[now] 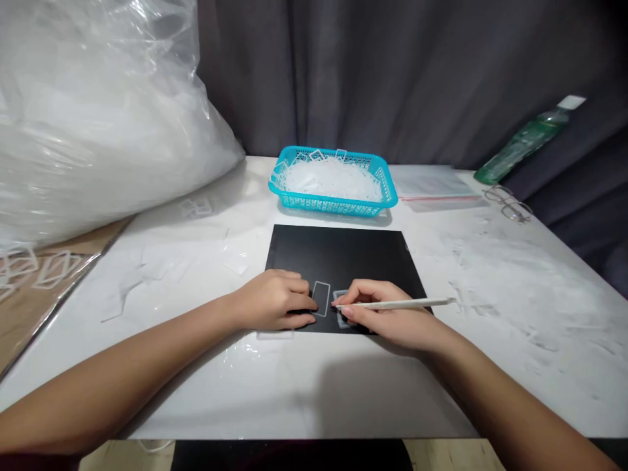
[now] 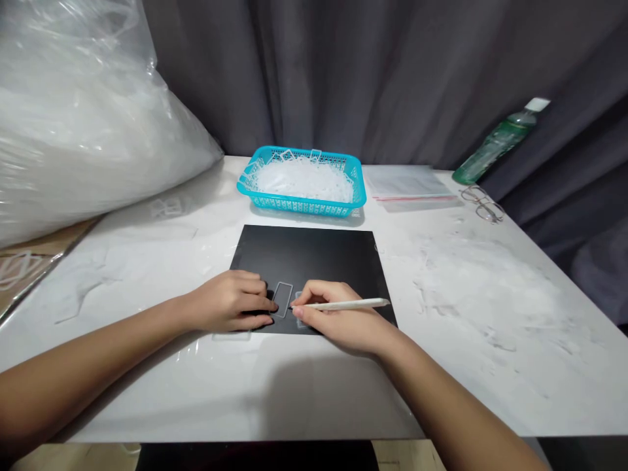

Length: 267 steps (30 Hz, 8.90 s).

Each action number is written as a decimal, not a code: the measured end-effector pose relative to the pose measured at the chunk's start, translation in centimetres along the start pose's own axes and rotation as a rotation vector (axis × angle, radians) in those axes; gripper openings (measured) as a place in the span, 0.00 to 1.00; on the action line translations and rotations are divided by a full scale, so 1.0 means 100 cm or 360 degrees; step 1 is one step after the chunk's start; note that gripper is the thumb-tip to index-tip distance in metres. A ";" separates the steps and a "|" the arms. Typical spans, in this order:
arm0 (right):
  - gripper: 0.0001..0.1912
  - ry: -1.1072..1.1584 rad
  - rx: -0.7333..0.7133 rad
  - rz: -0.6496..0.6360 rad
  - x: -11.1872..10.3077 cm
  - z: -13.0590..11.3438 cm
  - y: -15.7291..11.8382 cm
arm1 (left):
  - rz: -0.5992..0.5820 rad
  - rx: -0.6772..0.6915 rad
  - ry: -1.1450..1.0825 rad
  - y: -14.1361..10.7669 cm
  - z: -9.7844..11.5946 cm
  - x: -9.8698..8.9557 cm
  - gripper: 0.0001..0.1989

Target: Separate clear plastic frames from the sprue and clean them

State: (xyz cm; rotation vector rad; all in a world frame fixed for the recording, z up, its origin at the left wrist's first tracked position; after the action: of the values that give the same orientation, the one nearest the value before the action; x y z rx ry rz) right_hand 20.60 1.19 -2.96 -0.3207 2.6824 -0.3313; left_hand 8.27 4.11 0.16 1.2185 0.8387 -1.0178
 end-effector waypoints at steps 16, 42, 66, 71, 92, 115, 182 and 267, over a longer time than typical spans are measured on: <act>0.11 -0.0016 -0.1066 0.0464 0.008 -0.056 -0.037 | 0.0604 0.0464 0.0504 -0.006 0.045 -0.055 0.03; 0.19 -0.0087 -0.1183 0.0359 0.018 -0.065 -0.041 | 0.0640 0.0494 0.0386 -0.003 0.057 -0.056 0.06; 0.18 0.0294 -0.1036 0.0745 -0.012 -0.046 -0.033 | 0.0629 -0.0630 -0.1014 -0.002 0.001 -0.025 0.13; 0.19 0.0645 -0.0725 0.0531 0.000 -0.035 -0.017 | 0.0835 -0.1059 -0.1374 -0.013 -0.018 -0.018 0.12; 0.15 0.0662 -0.0404 0.0457 0.002 -0.027 -0.010 | 0.0674 -0.0898 -0.1084 -0.006 -0.007 -0.021 0.12; 0.11 0.0229 -0.0769 0.0510 -0.009 -0.041 -0.029 | 0.0552 -0.0766 -0.2850 0.004 0.015 0.006 0.07; 0.12 -0.0074 -0.1468 0.0192 0.007 -0.076 -0.048 | 0.0419 -0.1172 -0.2695 -0.009 -0.001 0.031 0.16; 0.05 -0.0212 -0.1507 0.0795 0.002 -0.084 -0.059 | 0.0922 -0.1093 -0.1859 -0.014 -0.005 -0.010 0.05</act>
State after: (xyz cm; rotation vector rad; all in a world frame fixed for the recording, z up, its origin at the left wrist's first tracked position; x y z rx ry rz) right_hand 17.84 -2.93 6.05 0.0798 2.4800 1.0789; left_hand 6.58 4.72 0.54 0.1188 -0.1279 -0.6776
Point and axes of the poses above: each hand's wrist, its own y-axis towards the middle knuckle, its own x-axis out of the palm, z = x × y, the point moved 9 cm from there along y, towards the middle knuckle
